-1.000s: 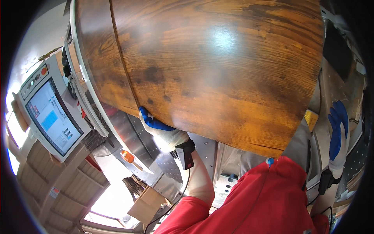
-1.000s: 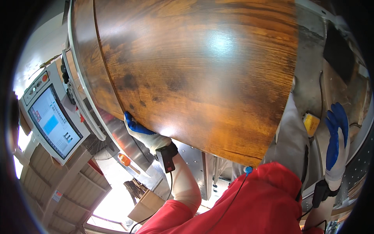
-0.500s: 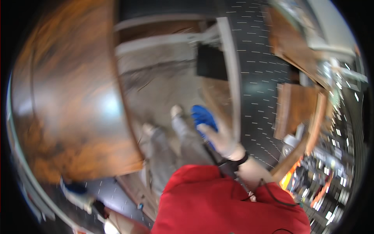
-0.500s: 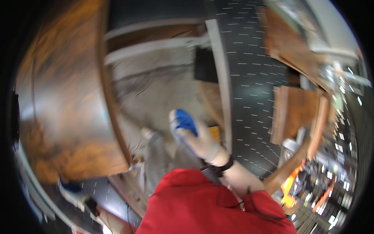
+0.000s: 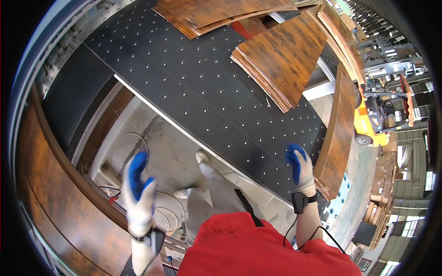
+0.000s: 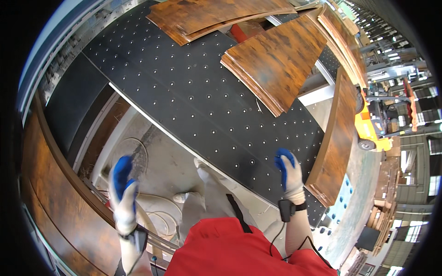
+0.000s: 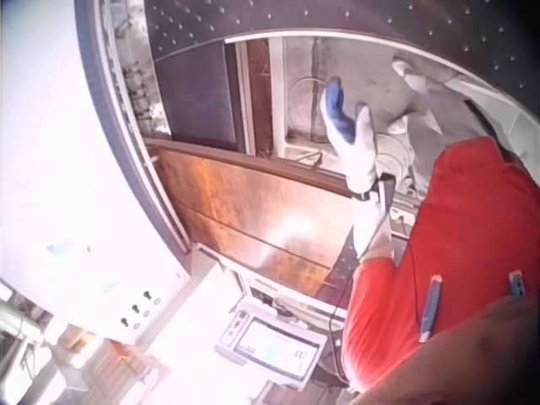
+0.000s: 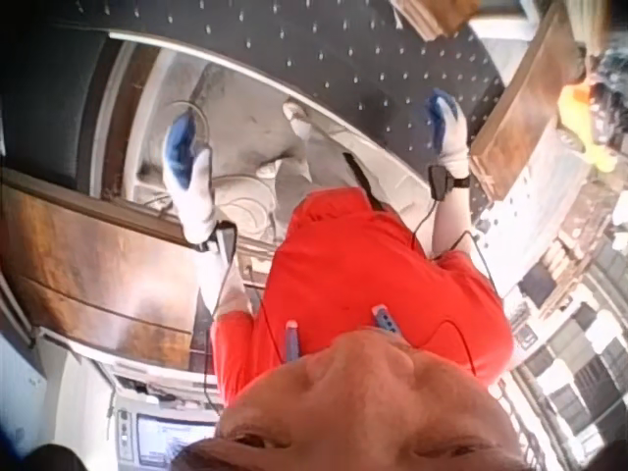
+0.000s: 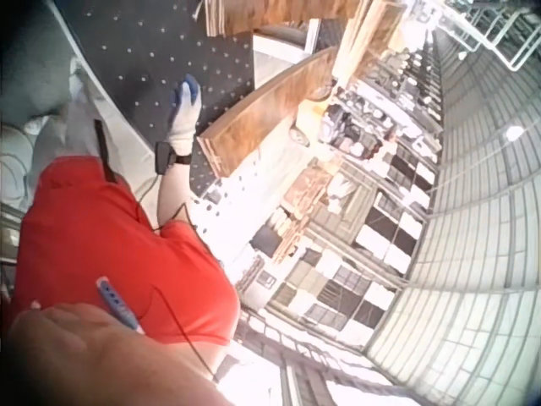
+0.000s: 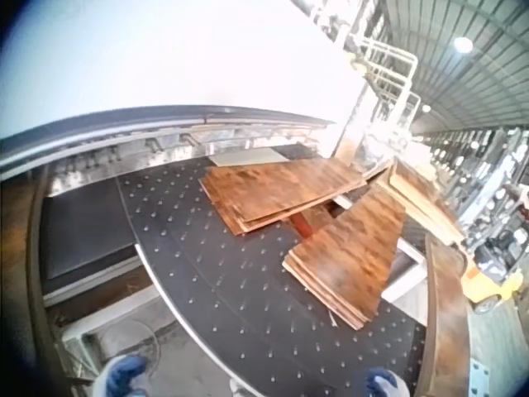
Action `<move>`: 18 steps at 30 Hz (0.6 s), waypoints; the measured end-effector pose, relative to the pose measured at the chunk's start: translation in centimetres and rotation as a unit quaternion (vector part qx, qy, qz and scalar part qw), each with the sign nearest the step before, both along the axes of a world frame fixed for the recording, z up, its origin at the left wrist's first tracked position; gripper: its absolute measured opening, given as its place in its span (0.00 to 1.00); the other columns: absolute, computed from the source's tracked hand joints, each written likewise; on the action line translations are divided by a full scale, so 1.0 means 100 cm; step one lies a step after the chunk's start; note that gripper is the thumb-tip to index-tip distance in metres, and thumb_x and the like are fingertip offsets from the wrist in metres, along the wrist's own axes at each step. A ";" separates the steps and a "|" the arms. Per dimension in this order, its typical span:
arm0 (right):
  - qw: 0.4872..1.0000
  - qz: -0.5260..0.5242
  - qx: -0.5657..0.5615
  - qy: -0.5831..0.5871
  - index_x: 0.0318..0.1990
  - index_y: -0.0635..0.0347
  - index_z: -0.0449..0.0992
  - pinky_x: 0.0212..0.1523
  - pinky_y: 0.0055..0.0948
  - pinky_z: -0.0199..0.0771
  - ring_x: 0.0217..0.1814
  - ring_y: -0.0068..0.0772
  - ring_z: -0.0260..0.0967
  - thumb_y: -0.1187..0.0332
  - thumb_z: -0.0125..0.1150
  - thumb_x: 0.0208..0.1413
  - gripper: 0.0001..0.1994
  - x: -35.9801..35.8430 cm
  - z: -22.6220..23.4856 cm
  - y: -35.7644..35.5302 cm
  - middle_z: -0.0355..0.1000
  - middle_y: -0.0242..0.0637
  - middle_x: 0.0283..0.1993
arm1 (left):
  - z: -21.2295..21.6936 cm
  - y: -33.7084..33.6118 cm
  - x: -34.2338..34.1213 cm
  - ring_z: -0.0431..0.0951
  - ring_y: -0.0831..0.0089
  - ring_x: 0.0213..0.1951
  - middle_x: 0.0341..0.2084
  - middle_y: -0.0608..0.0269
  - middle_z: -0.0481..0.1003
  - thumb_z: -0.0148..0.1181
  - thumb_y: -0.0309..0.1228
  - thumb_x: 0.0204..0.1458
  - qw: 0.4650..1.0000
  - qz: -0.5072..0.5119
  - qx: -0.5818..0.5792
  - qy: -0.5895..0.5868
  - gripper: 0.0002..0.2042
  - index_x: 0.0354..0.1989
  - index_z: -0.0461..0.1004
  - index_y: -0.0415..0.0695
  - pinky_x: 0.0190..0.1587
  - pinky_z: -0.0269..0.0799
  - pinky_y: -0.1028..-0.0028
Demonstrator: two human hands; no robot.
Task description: Operating an industrial panel saw to cut wood boards, including loading boards and using the control interface.
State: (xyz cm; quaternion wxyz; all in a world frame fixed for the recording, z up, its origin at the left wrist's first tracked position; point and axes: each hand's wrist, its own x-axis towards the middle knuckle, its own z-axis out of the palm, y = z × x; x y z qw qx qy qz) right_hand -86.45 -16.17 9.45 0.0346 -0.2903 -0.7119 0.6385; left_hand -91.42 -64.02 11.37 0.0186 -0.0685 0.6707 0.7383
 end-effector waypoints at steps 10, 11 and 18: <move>0.995 -0.084 -0.051 -0.023 0.64 0.59 0.67 0.60 0.37 0.70 0.59 0.35 0.70 0.60 0.51 0.69 0.21 -0.125 -0.043 0.117 0.71 0.38 0.57 | -0.088 0.211 -0.293 0.70 0.59 0.64 0.61 0.47 0.70 0.67 0.38 0.55 0.952 -0.144 -0.207 0.173 0.31 0.64 0.66 0.36 0.65 0.65 0.68; 1.000 0.000 0.016 -0.017 0.65 0.59 0.66 0.62 0.38 0.67 0.62 0.36 0.68 0.60 0.50 0.70 0.21 -0.129 -0.052 0.139 0.69 0.38 0.58 | -0.090 0.228 -0.318 0.69 0.55 0.64 0.62 0.45 0.69 0.68 0.42 0.54 0.949 -0.152 -0.218 0.170 0.34 0.65 0.65 0.35 0.66 0.64 0.67; 0.920 0.133 0.369 -0.022 0.56 0.68 0.72 0.53 0.32 0.76 0.50 0.43 0.76 0.78 0.60 0.59 0.17 -0.191 -0.067 0.143 0.76 0.43 0.51 | -0.121 0.295 -0.412 0.69 0.51 0.64 0.61 0.43 0.70 0.65 0.52 0.53 0.907 -0.236 -0.321 0.136 0.38 0.64 0.66 0.35 0.66 0.64 0.65</move>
